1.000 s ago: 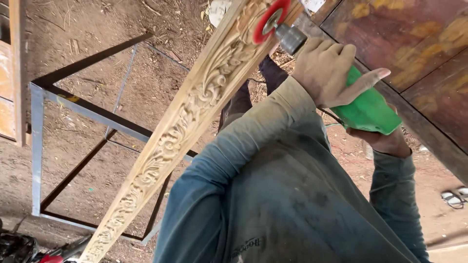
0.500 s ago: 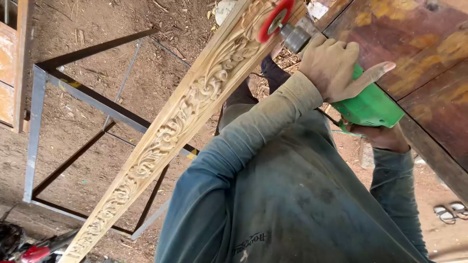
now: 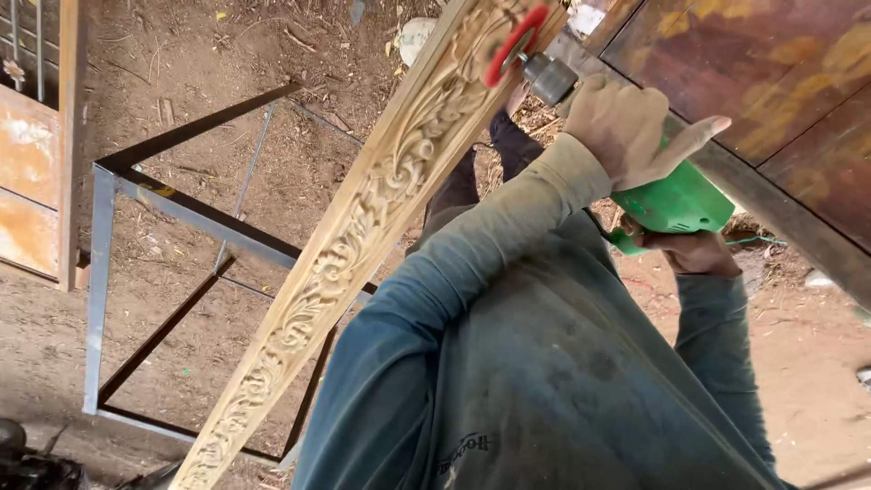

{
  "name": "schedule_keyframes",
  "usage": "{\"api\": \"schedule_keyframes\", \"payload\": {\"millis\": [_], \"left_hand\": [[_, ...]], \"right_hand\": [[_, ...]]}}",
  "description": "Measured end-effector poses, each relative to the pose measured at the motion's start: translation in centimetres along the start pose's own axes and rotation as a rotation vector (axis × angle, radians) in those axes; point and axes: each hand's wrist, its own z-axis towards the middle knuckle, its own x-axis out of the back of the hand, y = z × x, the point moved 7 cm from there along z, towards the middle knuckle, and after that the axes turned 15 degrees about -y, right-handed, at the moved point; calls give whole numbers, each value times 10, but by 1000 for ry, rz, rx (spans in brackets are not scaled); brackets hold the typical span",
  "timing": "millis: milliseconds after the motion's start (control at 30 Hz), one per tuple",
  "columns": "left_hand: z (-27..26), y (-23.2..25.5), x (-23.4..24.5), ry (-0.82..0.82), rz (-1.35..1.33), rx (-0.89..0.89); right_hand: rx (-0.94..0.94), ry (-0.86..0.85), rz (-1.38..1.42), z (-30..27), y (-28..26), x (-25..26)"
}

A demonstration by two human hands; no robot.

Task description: Polishing a decorative carved wooden beam using a power drill with a sanding wheel attachment.

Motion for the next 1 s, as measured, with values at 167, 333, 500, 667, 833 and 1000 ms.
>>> {"api": "schedule_keyframes", "payload": {"millis": [167,333,500,667,833,1000], "left_hand": [[-35,1,-5,25,25,-72],[-68,-24,-9,-117,15,-32],[-77,-22,7,85,65,-179],[-44,-12,-13,-252,117,-95],[-32,2,-7,-87,86,-195],[-18,-9,0,-48,105,-253]], "right_hand": [[23,-1,97,-19,45,-19],[-174,125,-160,-12,49,-63],[-179,96,-474,3,43,-88],[-32,175,-156,-11,55,-76],[73,168,68,-11,54,-57],[143,83,135,24,33,-89]]}}
